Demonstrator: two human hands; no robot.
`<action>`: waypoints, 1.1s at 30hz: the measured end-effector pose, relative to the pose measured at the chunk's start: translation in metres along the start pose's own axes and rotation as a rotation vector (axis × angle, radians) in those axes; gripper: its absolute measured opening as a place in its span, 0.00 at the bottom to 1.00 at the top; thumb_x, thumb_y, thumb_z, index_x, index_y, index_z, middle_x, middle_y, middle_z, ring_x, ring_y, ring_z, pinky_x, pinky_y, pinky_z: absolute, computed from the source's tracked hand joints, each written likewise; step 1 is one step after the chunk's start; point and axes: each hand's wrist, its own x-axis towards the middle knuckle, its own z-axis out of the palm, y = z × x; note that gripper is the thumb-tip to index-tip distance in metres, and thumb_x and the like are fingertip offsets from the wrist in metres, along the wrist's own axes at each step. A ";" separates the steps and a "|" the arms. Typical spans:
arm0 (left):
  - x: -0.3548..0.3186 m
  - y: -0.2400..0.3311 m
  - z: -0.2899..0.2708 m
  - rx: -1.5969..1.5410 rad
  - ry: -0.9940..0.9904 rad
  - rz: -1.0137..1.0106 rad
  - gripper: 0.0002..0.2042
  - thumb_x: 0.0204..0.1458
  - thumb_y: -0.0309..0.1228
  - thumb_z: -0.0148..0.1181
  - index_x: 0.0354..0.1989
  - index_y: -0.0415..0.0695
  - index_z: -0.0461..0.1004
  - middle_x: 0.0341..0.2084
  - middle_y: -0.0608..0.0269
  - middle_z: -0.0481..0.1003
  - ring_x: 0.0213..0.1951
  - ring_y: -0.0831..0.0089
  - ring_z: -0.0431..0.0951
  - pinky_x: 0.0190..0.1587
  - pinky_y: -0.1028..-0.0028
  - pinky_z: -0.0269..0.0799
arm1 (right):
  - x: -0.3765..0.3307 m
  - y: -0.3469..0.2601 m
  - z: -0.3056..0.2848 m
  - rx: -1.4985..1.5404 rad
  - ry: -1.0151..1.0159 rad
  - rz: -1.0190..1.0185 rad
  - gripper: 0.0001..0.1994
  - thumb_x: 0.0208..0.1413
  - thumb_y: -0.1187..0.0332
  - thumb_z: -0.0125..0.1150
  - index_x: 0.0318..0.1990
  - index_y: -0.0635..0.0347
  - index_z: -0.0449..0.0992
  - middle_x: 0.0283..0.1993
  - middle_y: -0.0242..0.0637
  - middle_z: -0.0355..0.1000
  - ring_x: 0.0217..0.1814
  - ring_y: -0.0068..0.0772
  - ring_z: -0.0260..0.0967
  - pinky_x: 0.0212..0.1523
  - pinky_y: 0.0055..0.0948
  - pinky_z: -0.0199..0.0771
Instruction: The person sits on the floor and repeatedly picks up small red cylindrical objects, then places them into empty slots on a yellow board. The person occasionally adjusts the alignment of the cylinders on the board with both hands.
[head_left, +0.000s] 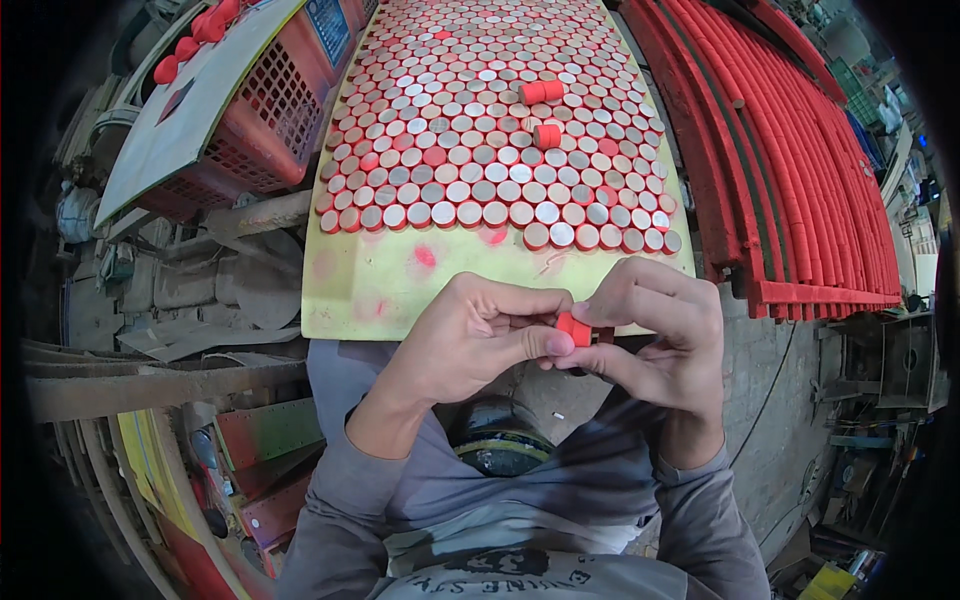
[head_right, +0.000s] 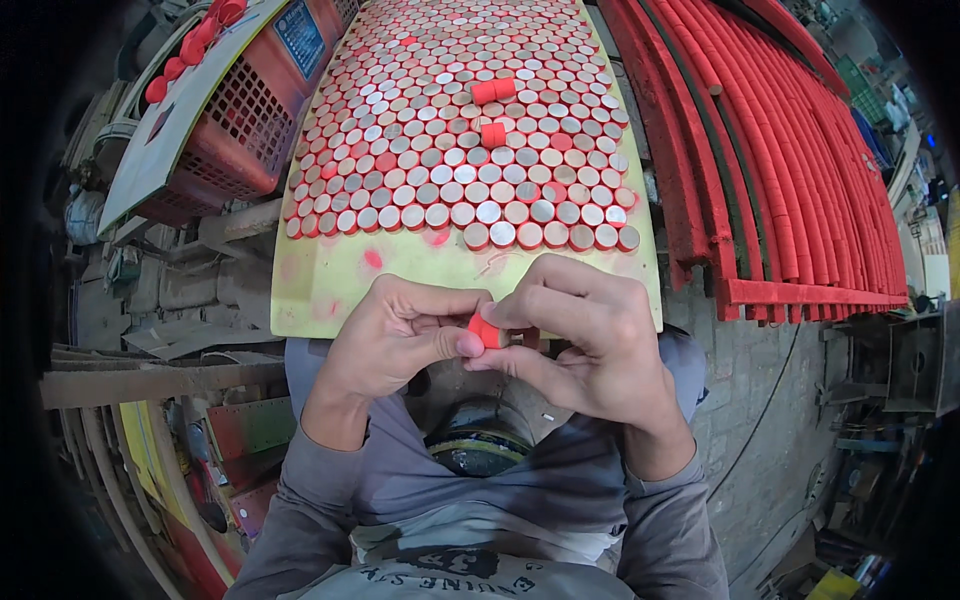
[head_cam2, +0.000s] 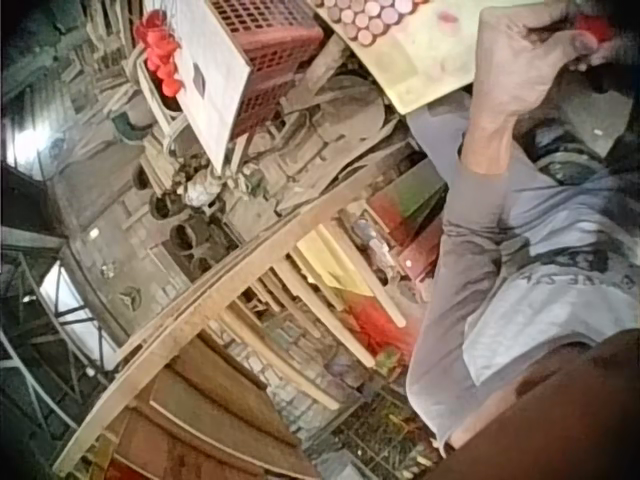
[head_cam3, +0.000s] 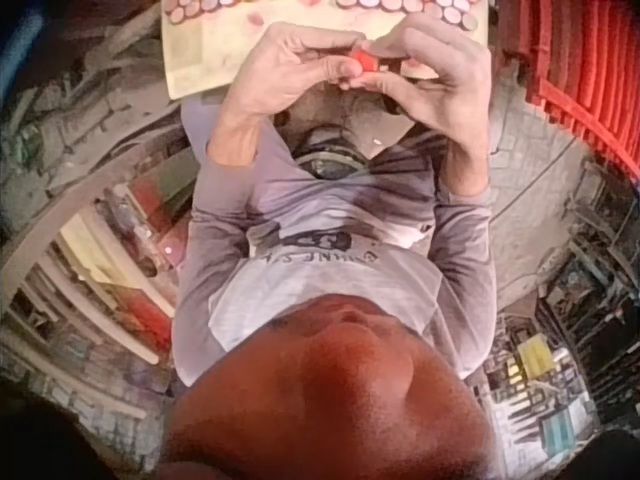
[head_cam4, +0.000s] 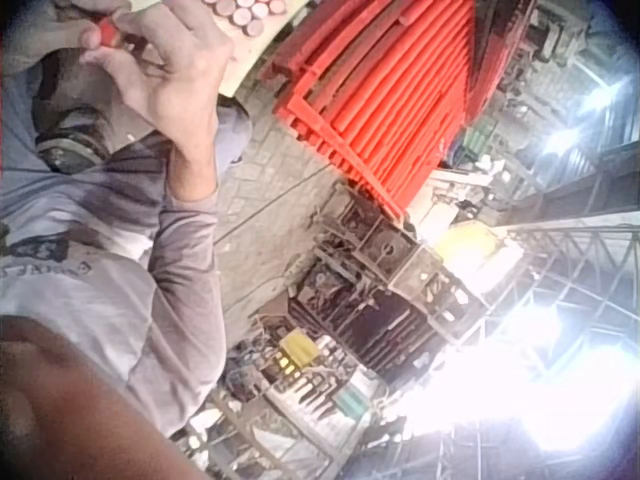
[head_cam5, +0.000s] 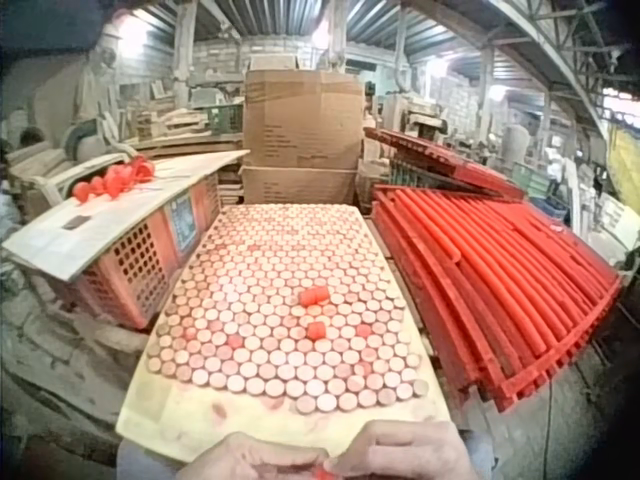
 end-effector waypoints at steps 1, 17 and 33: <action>0.000 0.001 0.001 0.005 -0.012 0.020 0.15 0.59 0.22 0.65 0.53 0.27 0.77 0.38 0.56 0.83 0.39 0.76 0.82 0.43 0.76 0.79 | -0.001 0.000 0.000 -0.003 0.003 -0.003 0.15 0.40 0.73 0.81 0.36 0.64 0.82 0.30 0.34 0.73 0.26 0.26 0.73 0.25 0.24 0.71; 0.015 -0.009 0.010 0.850 0.303 0.826 0.17 0.44 0.14 0.70 0.46 0.36 0.83 0.36 0.55 0.80 0.36 0.69 0.83 0.38 0.74 0.79 | -0.005 0.007 0.011 0.560 0.144 0.364 0.12 0.52 0.81 0.74 0.44 0.72 0.80 0.40 0.36 0.77 0.42 0.23 0.77 0.44 0.24 0.80; 0.004 0.004 -0.029 0.391 0.417 0.414 0.15 0.59 0.17 0.62 0.55 0.27 0.75 0.44 0.50 0.81 0.45 0.69 0.82 0.53 0.70 0.80 | 0.012 0.018 0.038 0.304 0.138 0.220 0.14 0.57 0.79 0.68 0.51 0.66 0.81 0.42 0.40 0.77 0.39 0.26 0.76 0.36 0.23 0.77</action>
